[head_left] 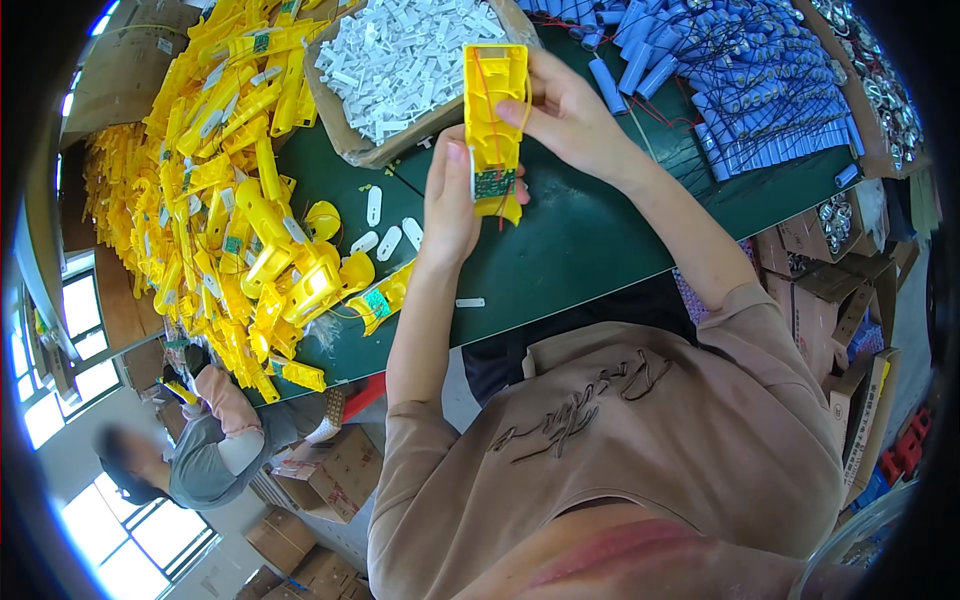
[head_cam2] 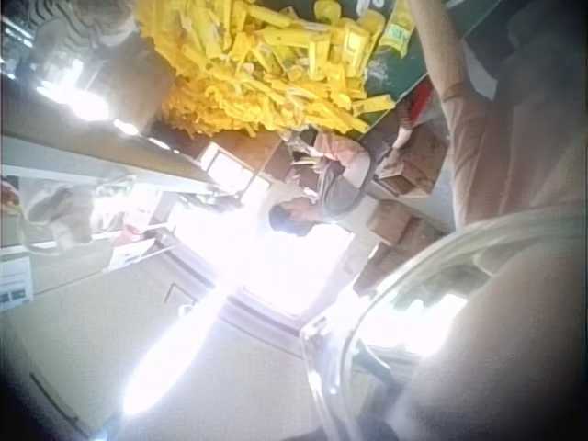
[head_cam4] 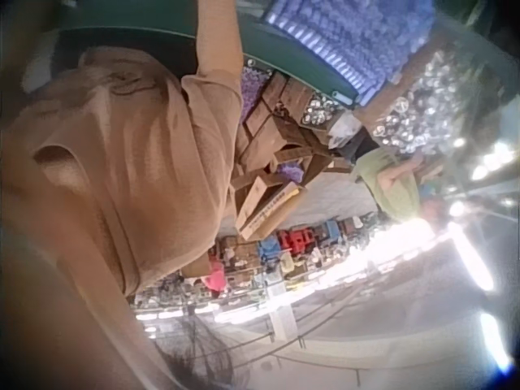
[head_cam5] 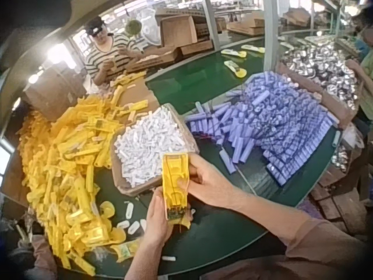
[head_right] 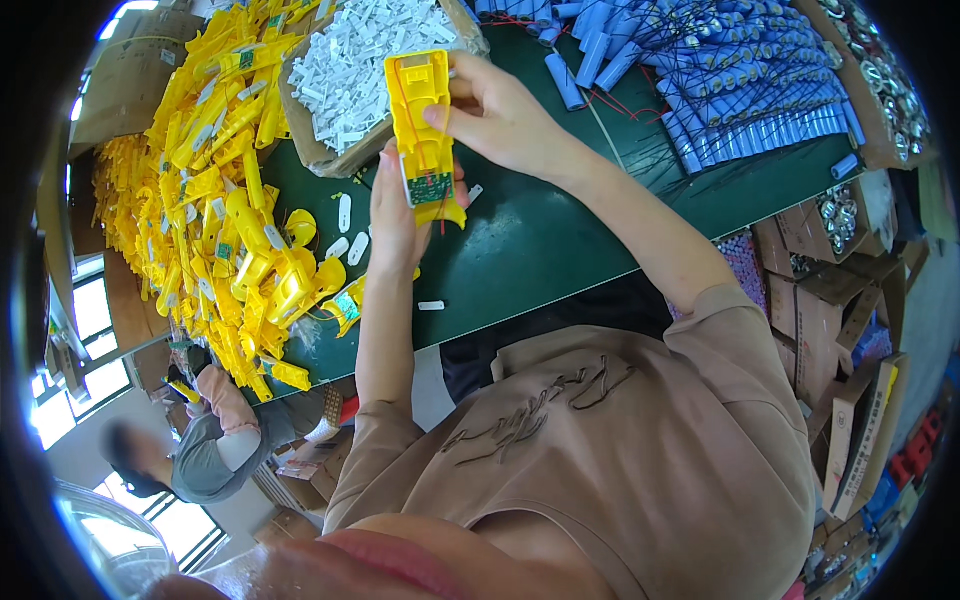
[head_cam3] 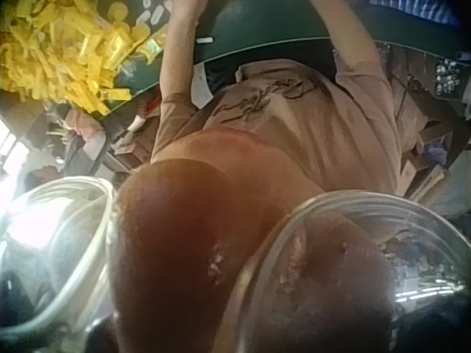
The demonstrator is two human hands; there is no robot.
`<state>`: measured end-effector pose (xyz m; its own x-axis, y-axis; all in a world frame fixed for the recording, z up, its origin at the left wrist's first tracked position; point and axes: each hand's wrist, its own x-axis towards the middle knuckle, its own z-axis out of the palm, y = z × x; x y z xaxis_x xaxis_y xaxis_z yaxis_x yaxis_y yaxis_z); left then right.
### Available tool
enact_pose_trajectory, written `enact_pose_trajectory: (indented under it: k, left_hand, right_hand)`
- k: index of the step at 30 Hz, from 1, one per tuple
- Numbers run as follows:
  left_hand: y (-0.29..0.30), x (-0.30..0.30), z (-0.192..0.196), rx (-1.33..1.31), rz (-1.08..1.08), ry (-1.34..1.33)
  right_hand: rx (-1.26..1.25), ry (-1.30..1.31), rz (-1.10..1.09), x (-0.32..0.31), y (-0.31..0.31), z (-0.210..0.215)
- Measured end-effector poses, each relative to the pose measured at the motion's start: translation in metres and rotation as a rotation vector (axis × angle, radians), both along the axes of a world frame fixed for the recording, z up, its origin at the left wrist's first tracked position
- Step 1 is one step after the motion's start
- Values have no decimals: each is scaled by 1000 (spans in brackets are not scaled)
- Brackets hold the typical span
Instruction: The person assembles flashlights by inserting circuit components, batteries, and small plastic parts into plastic flashlight casings by hand.
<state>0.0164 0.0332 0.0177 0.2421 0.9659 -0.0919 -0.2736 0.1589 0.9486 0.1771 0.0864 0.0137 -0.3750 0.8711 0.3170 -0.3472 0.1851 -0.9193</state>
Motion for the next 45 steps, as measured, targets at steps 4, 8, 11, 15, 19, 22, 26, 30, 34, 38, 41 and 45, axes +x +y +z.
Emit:
enact_pose_trajectory:
  k: [4, 8, 11, 15, 19, 22, 26, 30, 34, 38, 41, 45]
  left_hand:
    - [-5, 10, -2, 42, 15, -29]
    - [1, 1, -3, 111, 56, -5]
    - [3, -5, -7, 203, 157, 156]
    - [1, 4, -13, 431, 252, 418]
    - [1, 6, -10, 317, 288, 333]
    - [3, 6, -18, 361, 423, 363]
    - [-1, 10, -19, 254, 445, 199]
    - [-4, 7, -12, 278, 369, 227]
    - [-2, 1, -6, 439, 293, 396]
    - [2, 2, -15, 397, 367, 343]
    - [5, 6, -8, 222, 467, 90]
    - [9, -1, -8, 190, 420, 42]
  right_hand:
    - [-60, -80, -101, 3, -1, 3]
    - [-57, -106, -74, 12, 10, 2]
    - [13, -243, -69, 6, 5, 2]
    - [79, -384, -282, -9, -21, 11]
    - [151, -363, -381, -16, -21, -4]
    - [330, -533, -431, -26, -26, -7]
    - [474, -600, -469, -35, -28, -14]
    - [696, -575, -562, -36, -28, -15]
    - [825, -539, -615, -37, -27, -12]
    - [870, -636, -625, -36, -27, -15]
    - [916, -713, -603, -36, -30, -18]
    - [960, -738, -636, -34, -33, -20]
